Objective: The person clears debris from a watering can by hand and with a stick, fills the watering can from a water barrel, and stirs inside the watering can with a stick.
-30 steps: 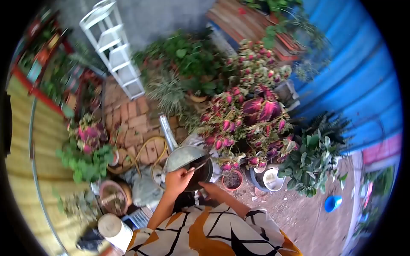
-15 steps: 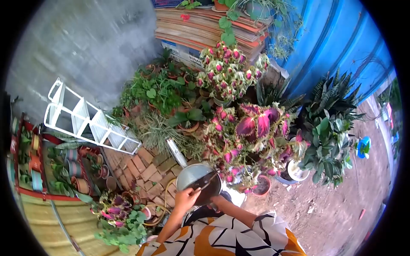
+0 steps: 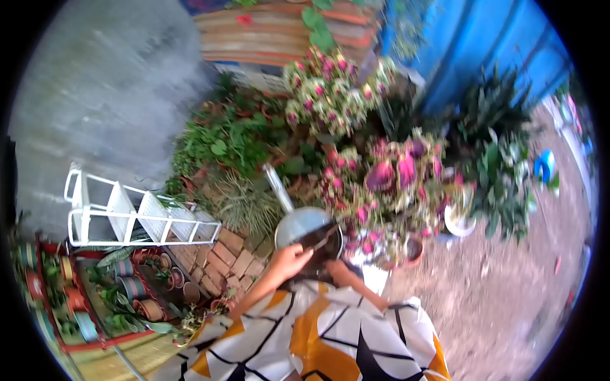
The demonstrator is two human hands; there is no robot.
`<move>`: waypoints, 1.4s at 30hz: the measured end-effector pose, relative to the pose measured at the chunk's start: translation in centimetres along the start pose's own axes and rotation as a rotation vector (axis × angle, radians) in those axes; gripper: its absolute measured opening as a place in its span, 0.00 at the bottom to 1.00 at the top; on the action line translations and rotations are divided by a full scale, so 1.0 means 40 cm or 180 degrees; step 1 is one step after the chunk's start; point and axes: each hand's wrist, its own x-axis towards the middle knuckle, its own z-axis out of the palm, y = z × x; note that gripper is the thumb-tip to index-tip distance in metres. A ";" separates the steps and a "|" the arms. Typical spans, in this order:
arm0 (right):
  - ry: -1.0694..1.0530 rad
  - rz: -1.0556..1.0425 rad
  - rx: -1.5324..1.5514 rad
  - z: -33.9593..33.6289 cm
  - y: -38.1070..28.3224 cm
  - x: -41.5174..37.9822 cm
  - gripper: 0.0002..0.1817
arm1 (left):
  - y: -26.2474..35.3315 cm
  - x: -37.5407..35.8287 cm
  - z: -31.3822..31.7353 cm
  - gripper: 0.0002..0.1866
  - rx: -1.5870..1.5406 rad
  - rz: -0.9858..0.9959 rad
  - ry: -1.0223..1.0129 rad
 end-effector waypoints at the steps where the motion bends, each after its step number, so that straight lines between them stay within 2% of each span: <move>1: 0.0041 -0.1580 -0.1356 0.015 0.037 0.020 0.20 | -0.032 0.025 -0.007 0.19 -0.0029 0.0137 -0.0147; 3: 0.0389 0.1755 0.1502 0.028 -0.137 0.032 0.16 | -0.087 0.077 -0.037 0.20 0.0102 0.0333 -0.0419; 4: 0.0455 0.1979 0.1766 0.036 -0.185 0.033 0.13 | -0.110 0.104 -0.057 0.19 0.0199 0.0369 -0.0668; 5: 0.0520 0.2069 0.1785 0.067 -0.166 0.072 0.13 | -0.124 0.144 -0.071 0.19 0.0145 0.0408 -0.0758; 7: 0.0631 0.2365 0.2781 0.172 -0.125 0.132 0.12 | -0.159 0.171 -0.106 0.18 0.0339 0.0668 -0.0972; 8: 0.0861 0.2194 0.3460 0.172 -0.200 0.125 0.11 | -0.153 0.193 -0.134 0.17 0.0343 0.0720 -0.1151; 9: 0.0698 0.2397 0.3592 0.172 -0.242 0.128 0.10 | -0.172 0.215 -0.140 0.17 0.0267 0.0947 -0.1142; 11: 0.0723 0.2396 0.3803 0.201 -0.281 0.145 0.10 | -0.190 0.252 -0.155 0.17 0.0245 0.1175 -0.1172; 17: 0.0765 0.2704 0.4194 0.231 -0.337 0.265 0.11 | -0.246 0.352 -0.192 0.17 0.0346 0.1282 -0.1228; 19: 0.1088 0.2739 0.4420 0.208 -0.385 0.290 0.11 | -0.251 0.387 -0.203 0.17 0.0297 0.1245 -0.1230; 22: 0.1136 0.2777 0.4380 0.256 -0.279 0.380 0.10 | -0.272 0.430 -0.207 0.16 0.0325 0.1391 -0.1185; 24: 0.1272 0.2659 0.4355 0.203 -0.362 0.384 0.09 | -0.272 0.456 -0.216 0.16 0.0425 0.1289 -0.1322; 27: 0.1299 0.2481 0.4280 0.196 -0.322 0.431 0.10 | -0.278 0.504 -0.214 0.16 0.0497 0.1387 -0.1268; 30: 0.1255 0.2773 0.4432 0.122 -0.402 0.443 0.10 | -0.267 0.547 -0.219 0.16 0.0514 0.1304 -0.1332; 35: 0.1189 0.3146 0.4408 0.081 -0.360 0.537 0.11 | -0.260 0.628 -0.210 0.15 0.0662 0.1211 -0.1284; 42: 0.1014 0.3167 0.4148 -0.015 -0.392 0.566 0.10 | -0.272 0.724 -0.175 0.15 0.0576 0.1000 -0.1386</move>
